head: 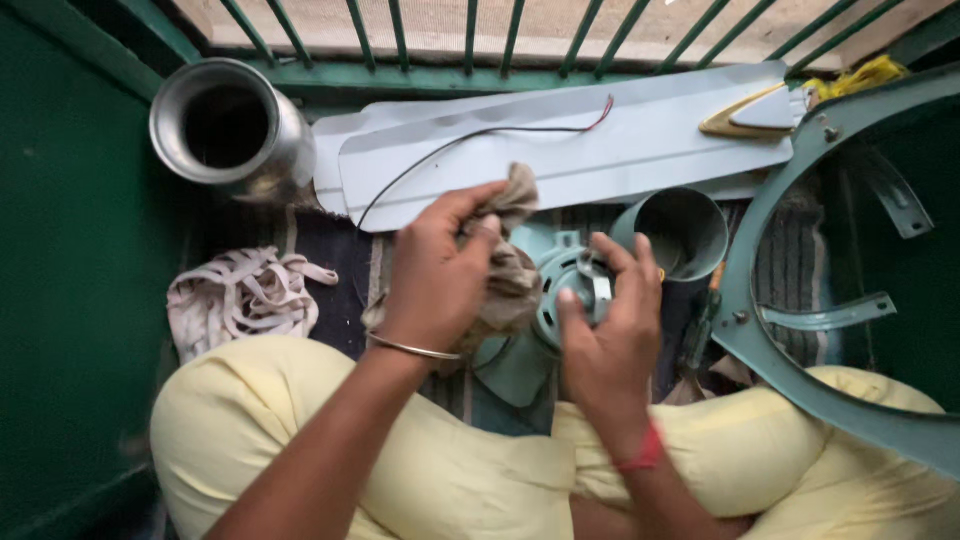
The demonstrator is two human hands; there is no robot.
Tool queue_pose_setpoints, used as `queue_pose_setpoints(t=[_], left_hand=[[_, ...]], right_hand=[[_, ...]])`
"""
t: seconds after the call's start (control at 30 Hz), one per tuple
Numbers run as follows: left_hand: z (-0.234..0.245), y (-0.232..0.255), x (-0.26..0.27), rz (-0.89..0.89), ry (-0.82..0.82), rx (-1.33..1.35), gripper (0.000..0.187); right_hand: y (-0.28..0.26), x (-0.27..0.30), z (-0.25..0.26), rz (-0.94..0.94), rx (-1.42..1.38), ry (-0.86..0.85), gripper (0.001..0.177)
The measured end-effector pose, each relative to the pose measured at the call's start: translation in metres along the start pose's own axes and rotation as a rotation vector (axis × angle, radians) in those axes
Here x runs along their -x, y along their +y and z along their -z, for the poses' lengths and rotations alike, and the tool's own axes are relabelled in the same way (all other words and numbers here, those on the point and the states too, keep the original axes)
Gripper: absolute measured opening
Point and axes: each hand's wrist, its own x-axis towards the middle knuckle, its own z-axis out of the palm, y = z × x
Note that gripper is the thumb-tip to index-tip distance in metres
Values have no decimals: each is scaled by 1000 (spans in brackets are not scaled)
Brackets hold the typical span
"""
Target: The person sits on a mat and works on a ceiling fan motor, stripping and twisting wires, then wiping the motor housing with a cloth. The person handles the motor and wires throughout the clip.
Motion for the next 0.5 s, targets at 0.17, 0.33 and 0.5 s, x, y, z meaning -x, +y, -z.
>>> queue_pose_setpoints(t=[0.17, 0.33, 0.5], left_hand=[[-10, -22, 7, -124, 61, -197, 30], [-14, -23, 47, 57, 44, -124, 30], [-51, 5, 105, 150, 31, 38, 51]], right_hand=[[22, -22, 44, 169, 137, -241, 80], [16, -3, 25, 34, 75, -45, 75], [15, -2, 5, -101, -367, -56, 44]])
